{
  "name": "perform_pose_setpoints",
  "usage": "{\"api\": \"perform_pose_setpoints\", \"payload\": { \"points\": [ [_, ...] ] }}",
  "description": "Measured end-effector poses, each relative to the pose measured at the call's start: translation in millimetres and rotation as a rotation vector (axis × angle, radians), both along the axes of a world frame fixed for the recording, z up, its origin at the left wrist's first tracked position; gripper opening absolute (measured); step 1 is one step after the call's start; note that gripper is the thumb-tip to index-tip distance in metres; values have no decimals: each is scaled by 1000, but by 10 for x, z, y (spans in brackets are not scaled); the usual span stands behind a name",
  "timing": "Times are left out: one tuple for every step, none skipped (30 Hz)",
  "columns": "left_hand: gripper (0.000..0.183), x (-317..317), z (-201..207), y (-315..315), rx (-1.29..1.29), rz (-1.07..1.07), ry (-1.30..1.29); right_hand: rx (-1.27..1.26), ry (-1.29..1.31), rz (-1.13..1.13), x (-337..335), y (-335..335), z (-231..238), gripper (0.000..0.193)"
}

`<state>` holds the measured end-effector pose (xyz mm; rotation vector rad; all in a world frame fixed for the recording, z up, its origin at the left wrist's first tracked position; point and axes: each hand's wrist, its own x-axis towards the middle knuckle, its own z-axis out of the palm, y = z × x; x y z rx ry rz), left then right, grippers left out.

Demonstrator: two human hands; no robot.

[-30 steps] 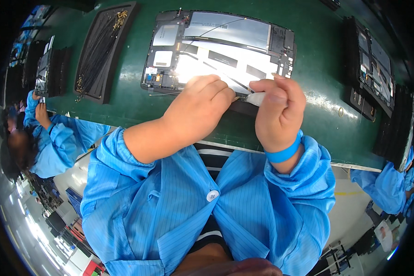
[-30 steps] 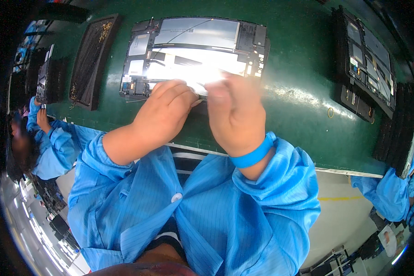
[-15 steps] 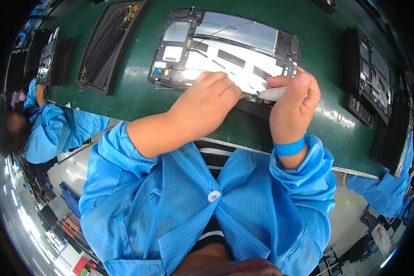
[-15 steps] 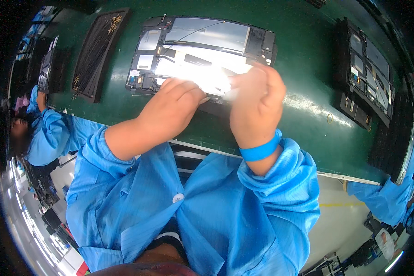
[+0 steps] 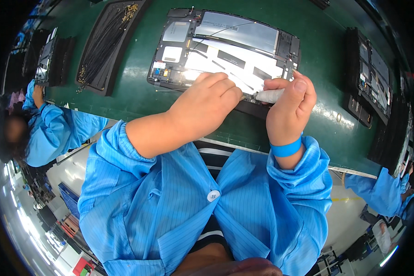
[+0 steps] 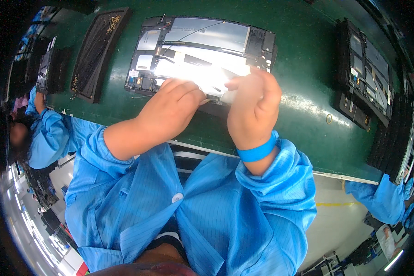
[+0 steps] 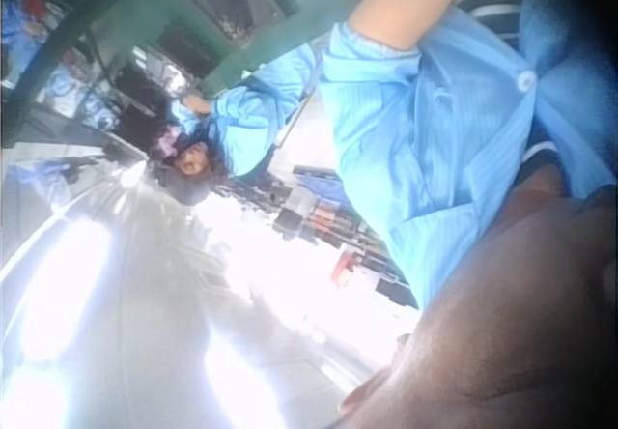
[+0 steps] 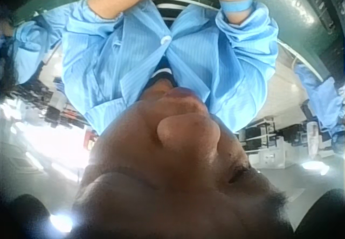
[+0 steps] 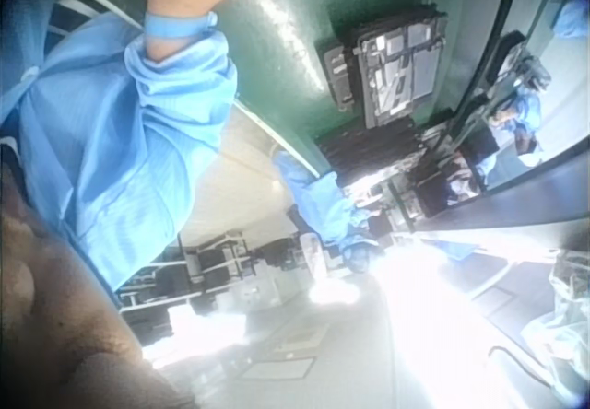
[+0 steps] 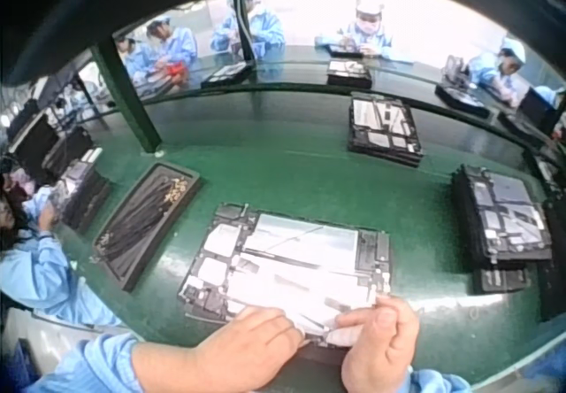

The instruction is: Applying adhesive and connecting components inside electronic devices on a factory assembly line.

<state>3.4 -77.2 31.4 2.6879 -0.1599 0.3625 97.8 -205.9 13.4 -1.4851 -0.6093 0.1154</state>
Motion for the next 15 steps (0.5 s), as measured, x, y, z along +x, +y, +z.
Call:
{"api": "perform_pose_setpoints", "payload": {
  "points": [
    [17,-1,-3,1,-1,0,0,-2,15,4,-2,-3,4,22],
    [18,-2,-8,2,-4,0,10,-4,31,8,-3,-6,9,22],
    [18,-2,-11,3,-8,-1,19,-4,32,8,-2,-10,15,22],
    [18,-2,-9,4,-9,0,19,-14,18,22,0,-14,22,21],
    [17,-1,-5,6,-4,1,23,-23,5,35,4,-16,23,20],
    [17,2,1,5,0,0,26,-25,5,33,14,-23,9,20],
    [17,6,3,3,-2,-2,27,-63,-108,22,29,-31,-19,20],
    [18,10,5,1,-9,-5,28,-101,-222,10,37,-37,-33,20],
    [18,12,4,1,-15,-4,31,-101,-221,12,22,-21,-15,20],
    [18,14,4,2,-15,-3,32,-37,-151,9,-8,5,26,17],
    [19,15,4,3,-16,-7,31,26,-81,5,-21,19,51,14],
    [20,15,8,2,-19,-12,29,25,-82,5,0,8,55,14],
    [20,16,7,-5,-20,-13,28,-124,-227,37,35,-13,56,10],
    [18,16,6,-14,-8,-1,3,-273,-371,70,55,-28,64,9],
    [18,14,1,-20,5,14,-22,-272,-371,69,30,-3,135,9]
  ]
}}
